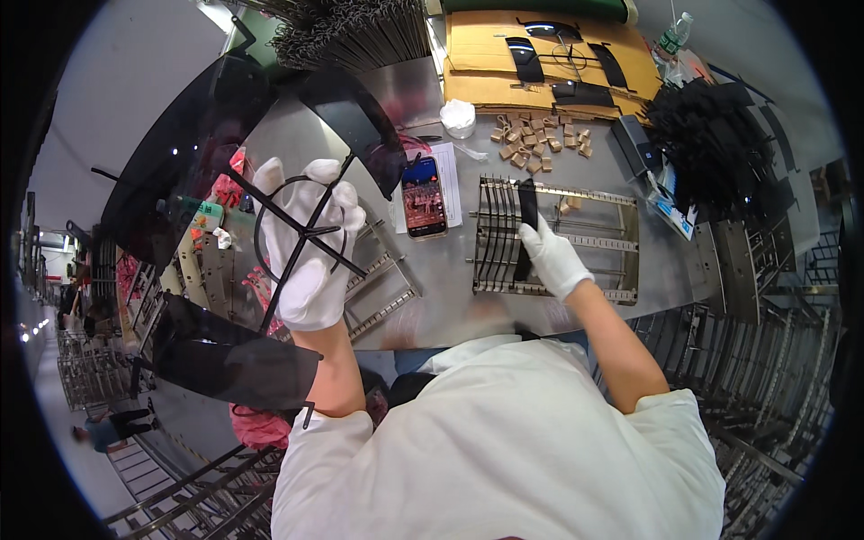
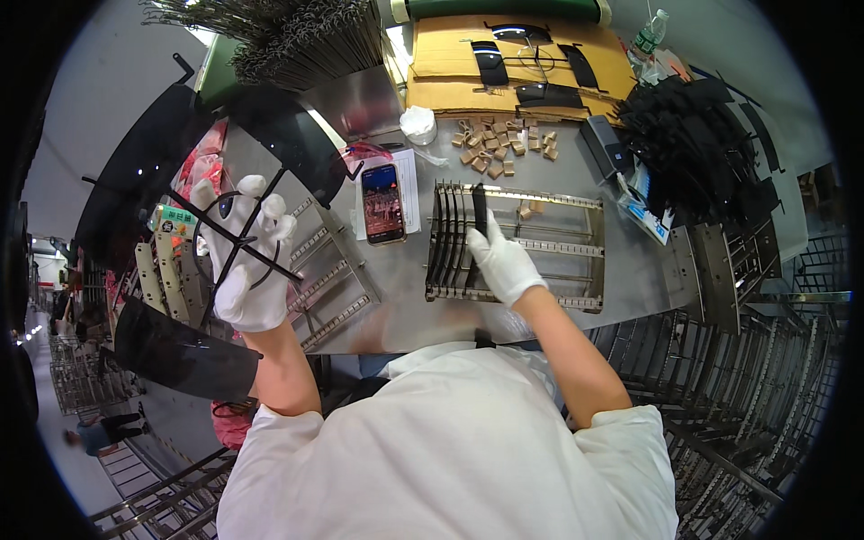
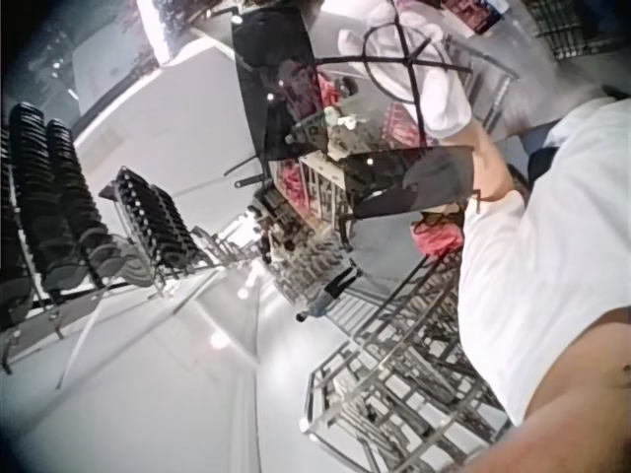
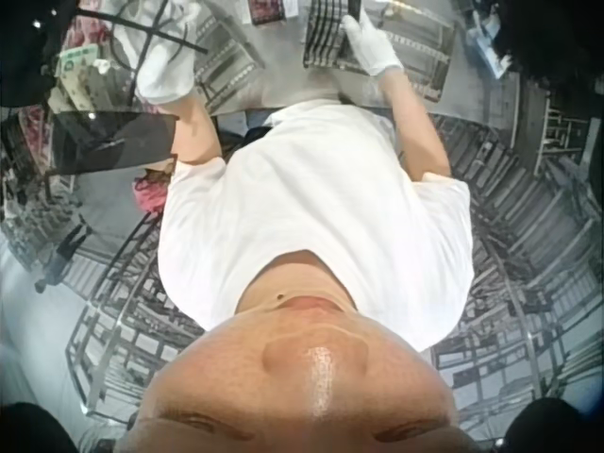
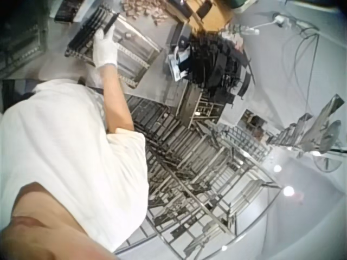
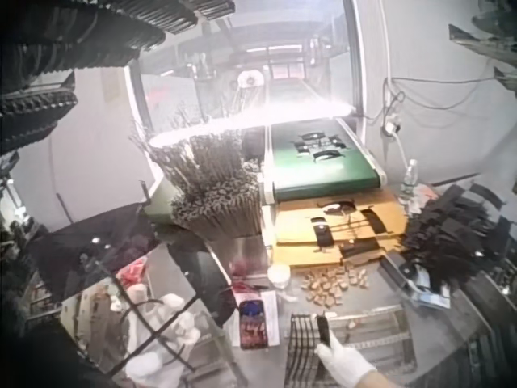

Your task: The person assembles pink plastic hangers by inserting black metal rods into the hanger frames and placing them onto a metal rack. They also handle a small black device and put on white gloves before continuing the assembly.

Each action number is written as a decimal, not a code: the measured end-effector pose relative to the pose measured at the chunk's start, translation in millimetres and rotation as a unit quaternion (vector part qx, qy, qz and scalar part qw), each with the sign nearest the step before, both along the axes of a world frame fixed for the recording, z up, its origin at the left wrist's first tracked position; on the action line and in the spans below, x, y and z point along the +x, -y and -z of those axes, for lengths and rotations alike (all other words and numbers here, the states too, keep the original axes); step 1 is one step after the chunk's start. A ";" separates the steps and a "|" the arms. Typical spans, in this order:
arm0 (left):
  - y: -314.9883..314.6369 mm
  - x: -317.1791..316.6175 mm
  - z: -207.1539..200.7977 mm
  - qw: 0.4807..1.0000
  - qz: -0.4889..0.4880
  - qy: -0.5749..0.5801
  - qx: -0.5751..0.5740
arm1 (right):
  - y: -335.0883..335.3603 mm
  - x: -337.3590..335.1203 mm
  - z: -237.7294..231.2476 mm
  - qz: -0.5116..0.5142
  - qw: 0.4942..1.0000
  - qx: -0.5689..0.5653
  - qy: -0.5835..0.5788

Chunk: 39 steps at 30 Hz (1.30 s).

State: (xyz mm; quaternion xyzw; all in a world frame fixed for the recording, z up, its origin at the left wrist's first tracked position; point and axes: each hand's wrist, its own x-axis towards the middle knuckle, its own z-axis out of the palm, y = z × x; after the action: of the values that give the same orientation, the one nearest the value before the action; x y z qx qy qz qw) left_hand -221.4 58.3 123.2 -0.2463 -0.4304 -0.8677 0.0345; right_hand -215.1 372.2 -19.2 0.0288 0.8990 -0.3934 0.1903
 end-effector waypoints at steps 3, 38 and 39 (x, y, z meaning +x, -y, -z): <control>-4.5 -2.7 1.7 0.999 -0.003 0.033 0.005 | 31.1 -6.5 -38.3 -0.023 0.979 0.201 0.014; 7.8 3.1 -0.8 0.985 0.133 0.113 0.003 | -10.8 -1.3 -0.1 0.109 0.951 -0.251 0.142; 6.0 3.9 0.2 0.985 0.130 0.117 0.002 | -7.6 0.1 10.2 -0.010 0.997 -0.077 -0.011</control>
State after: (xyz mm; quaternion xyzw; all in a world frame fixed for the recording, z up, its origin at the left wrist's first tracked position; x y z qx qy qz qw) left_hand -217.5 52.3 123.1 -0.1971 -0.3939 -0.8885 -0.1287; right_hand -215.0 379.8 -29.4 0.0004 0.8683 -0.4598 0.1859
